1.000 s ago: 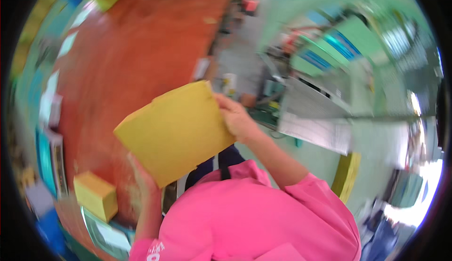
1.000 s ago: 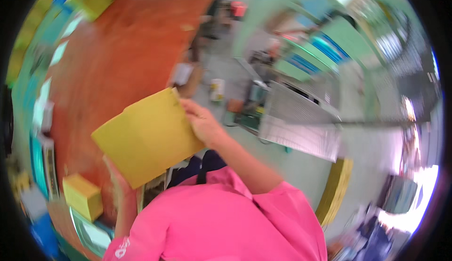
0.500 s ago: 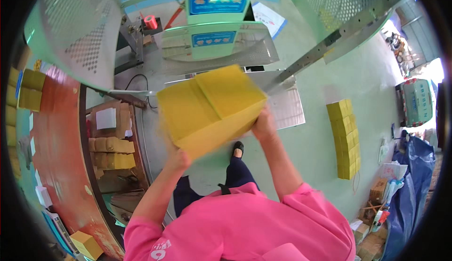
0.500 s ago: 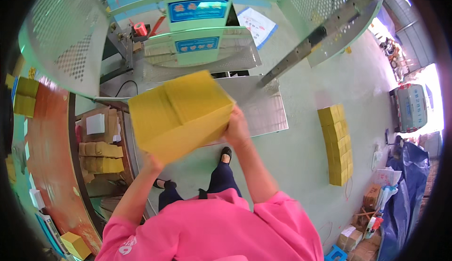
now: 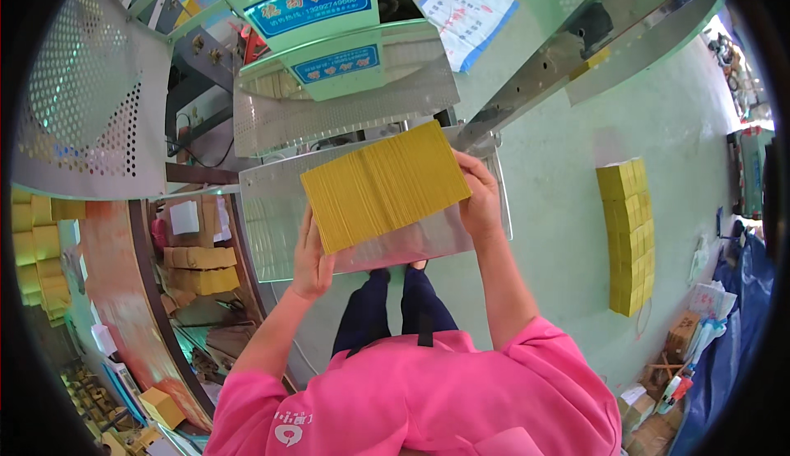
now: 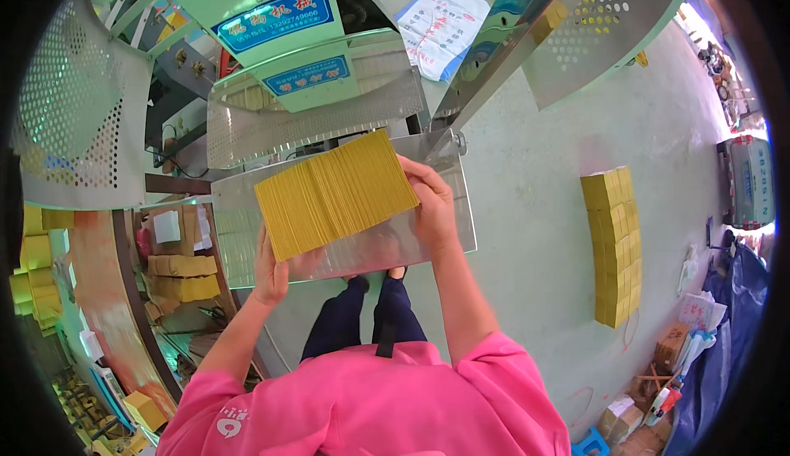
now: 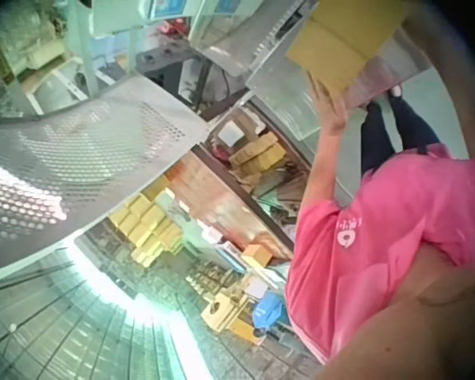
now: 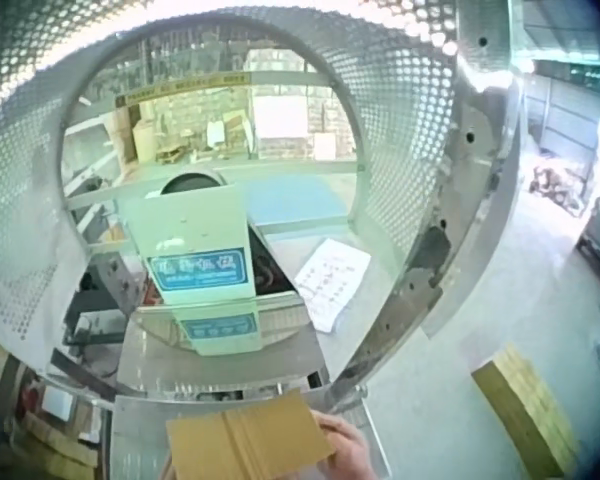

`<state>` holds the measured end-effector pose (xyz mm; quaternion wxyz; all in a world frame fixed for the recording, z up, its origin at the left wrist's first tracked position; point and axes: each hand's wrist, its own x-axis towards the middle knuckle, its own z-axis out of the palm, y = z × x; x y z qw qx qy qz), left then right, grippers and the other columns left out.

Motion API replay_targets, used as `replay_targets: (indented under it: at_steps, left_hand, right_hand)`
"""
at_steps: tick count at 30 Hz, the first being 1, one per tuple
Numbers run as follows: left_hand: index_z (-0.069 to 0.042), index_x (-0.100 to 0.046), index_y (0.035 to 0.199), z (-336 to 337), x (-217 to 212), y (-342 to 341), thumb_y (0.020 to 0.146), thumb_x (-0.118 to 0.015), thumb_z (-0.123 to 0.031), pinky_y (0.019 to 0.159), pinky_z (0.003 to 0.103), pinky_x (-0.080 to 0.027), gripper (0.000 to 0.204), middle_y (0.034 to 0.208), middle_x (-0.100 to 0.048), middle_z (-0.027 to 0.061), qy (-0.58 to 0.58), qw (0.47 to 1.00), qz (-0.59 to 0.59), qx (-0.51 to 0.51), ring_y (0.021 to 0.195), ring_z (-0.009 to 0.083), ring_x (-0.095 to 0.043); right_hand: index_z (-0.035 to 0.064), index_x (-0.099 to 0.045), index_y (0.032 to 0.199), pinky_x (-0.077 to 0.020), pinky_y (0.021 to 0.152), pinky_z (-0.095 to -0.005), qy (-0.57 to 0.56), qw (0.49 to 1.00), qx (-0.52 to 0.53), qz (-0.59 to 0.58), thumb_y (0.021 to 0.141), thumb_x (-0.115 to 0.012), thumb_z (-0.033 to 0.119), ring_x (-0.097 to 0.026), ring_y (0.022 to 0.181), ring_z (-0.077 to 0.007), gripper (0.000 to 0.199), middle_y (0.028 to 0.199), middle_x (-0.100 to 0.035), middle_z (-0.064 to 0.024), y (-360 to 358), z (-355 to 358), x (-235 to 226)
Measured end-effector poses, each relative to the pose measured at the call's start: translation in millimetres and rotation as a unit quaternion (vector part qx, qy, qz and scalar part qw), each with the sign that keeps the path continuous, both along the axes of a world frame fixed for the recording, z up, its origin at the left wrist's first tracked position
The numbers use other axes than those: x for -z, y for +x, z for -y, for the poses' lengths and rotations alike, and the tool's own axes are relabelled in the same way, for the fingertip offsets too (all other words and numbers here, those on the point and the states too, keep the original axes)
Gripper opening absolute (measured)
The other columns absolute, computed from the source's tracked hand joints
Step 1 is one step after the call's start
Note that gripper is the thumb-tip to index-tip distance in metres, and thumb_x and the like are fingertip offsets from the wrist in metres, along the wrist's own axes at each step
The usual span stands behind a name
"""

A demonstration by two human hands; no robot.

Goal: Packaging stacks of yellow paper by adding protective sheets and applying rubber bands using a machine.

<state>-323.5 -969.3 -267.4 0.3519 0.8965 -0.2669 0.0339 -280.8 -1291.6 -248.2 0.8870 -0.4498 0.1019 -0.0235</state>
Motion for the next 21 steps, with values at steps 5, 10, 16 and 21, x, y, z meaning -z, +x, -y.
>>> replay_targets:
  at_steps: [5, 10, 16, 21]
  left_hand:
    - [0.001, -0.038, 0.142, 9.9, -19.2, -7.4, 0.095, -0.049, -0.031, 0.112, 0.047, -0.026, 0.058, 0.149, -0.034, 0.0229, -0.177, 0.980, -0.078, -0.038, 0.140, 0.0421, -0.028]
    - [-0.004, -0.051, 0.128, 41.0, 19.3, 3.1, 0.085, -0.069, -0.018, 0.101, 0.048, -0.036, 0.049, 0.132, -0.048, 0.0224, -0.064, 0.991, -0.110, -0.051, 0.121, 0.0455, -0.043]
    - [0.000, -0.055, 0.116, 90.6, -0.4, 51.0, 0.087, -0.068, -0.015, 0.096, 0.051, -0.038, 0.036, 0.122, -0.051, 0.0232, -0.094, 0.989, 0.062, -0.098, 0.111, 0.0446, -0.048]
    - [0.002, -0.035, 0.136, 85.9, 7.8, 54.6, 0.087, -0.068, -0.021, 0.103, 0.050, -0.034, 0.064, 0.138, -0.038, 0.0274, -0.082, 0.993, 0.026, -0.077, 0.124, 0.0469, -0.040]
  right_hand:
    - [-0.0055, -0.063, 0.112, -0.0464, 0.091, -0.0280, 0.011, 0.996, 0.077, -0.040, 0.088, -0.048, 0.001, -0.062, 0.099, -0.0172, 0.029, 0.107, -0.068, -0.0106, -7.7, -10.4, -1.0]
    - [-0.0007, -0.063, 0.094, -0.0466, 0.075, -0.0238, 0.079, 0.972, 0.196, -0.103, 0.084, -0.054, 0.001, -0.060, 0.080, -0.0129, 0.013, 0.089, -0.066, -0.0050, -6.2, -29.4, 4.4]
    - [0.0022, -0.060, 0.087, -0.0438, 0.066, -0.0221, 0.051, 0.954, 0.285, -0.073, 0.081, -0.053, -0.002, -0.056, 0.070, -0.0099, 0.010, 0.078, -0.061, -0.0012, 21.9, -11.8, 12.5]
    - [0.0009, -0.061, 0.098, -0.0471, 0.080, -0.0281, -0.222, 0.931, 0.275, -0.089, 0.082, -0.050, -0.006, -0.059, 0.088, -0.0166, 0.020, 0.095, -0.064, -0.0067, -12.0, 0.8, -0.1]
